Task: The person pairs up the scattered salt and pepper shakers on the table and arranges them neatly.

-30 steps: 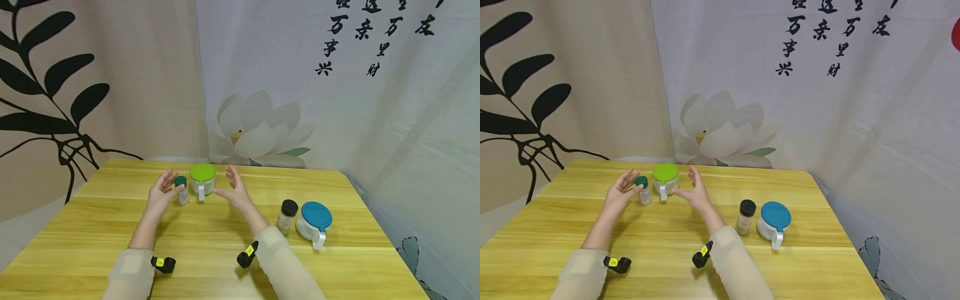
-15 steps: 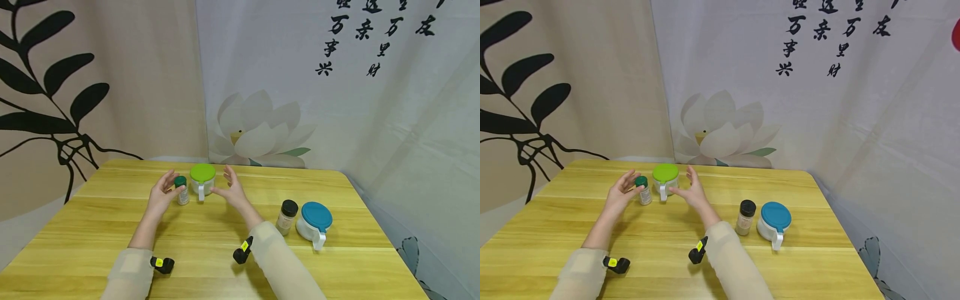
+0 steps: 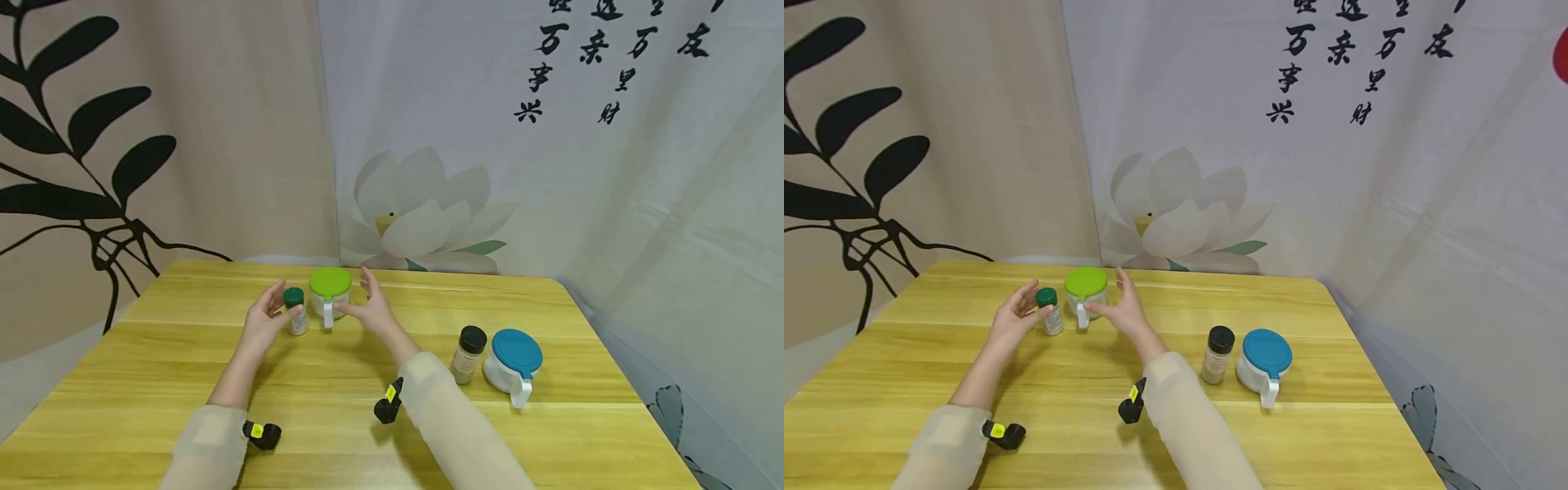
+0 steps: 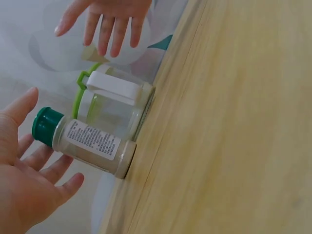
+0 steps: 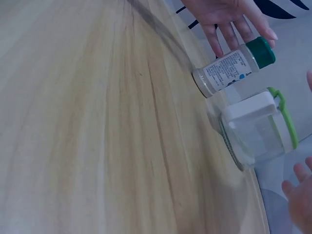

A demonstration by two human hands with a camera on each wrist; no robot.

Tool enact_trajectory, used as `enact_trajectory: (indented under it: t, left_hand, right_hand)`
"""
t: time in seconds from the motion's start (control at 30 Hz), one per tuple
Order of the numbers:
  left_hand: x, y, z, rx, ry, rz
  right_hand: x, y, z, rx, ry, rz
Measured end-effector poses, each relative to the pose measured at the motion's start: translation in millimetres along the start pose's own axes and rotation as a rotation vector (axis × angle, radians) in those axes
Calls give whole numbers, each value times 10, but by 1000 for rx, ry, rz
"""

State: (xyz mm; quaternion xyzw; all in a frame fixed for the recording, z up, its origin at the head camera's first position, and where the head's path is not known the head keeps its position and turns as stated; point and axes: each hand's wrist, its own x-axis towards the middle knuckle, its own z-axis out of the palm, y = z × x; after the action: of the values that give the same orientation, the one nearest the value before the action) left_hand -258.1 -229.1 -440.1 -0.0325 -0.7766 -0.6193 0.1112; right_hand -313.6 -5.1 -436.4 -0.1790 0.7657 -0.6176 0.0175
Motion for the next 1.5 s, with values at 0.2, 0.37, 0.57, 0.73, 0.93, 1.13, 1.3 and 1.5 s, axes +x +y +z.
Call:
enact_trajectory:
  t: [0.2,0.37,0.57,0.73,0.93,1.13,1.3,1.5]
  left_hand:
    - [6,-10,-9,19,-1,-10]
    - [26,-15,10,5,-6,-14]
    - [28,-41,15,3,-1,-25]
    - [19,-59,13,3,-1,-44]
    - [26,-56,24,-1,-2,-47]
    - [38,-40,41,-12,-12,-55]
    - [43,-45,37,-22,-9,-72]
    - [51,-54,38,-22,-9,-78]
  right_hand:
    - [36,13,63,-24,2,31]
    - [75,21,88,-39,8,44]
    - [112,46,111,-60,4,65]
    - [130,62,124,-61,2,92]
    - [178,53,141,-73,-2,106]
    - [234,44,154,-74,-17,124]
    - [260,62,172,-82,-40,140]
    - [290,68,194,-91,-47,147]
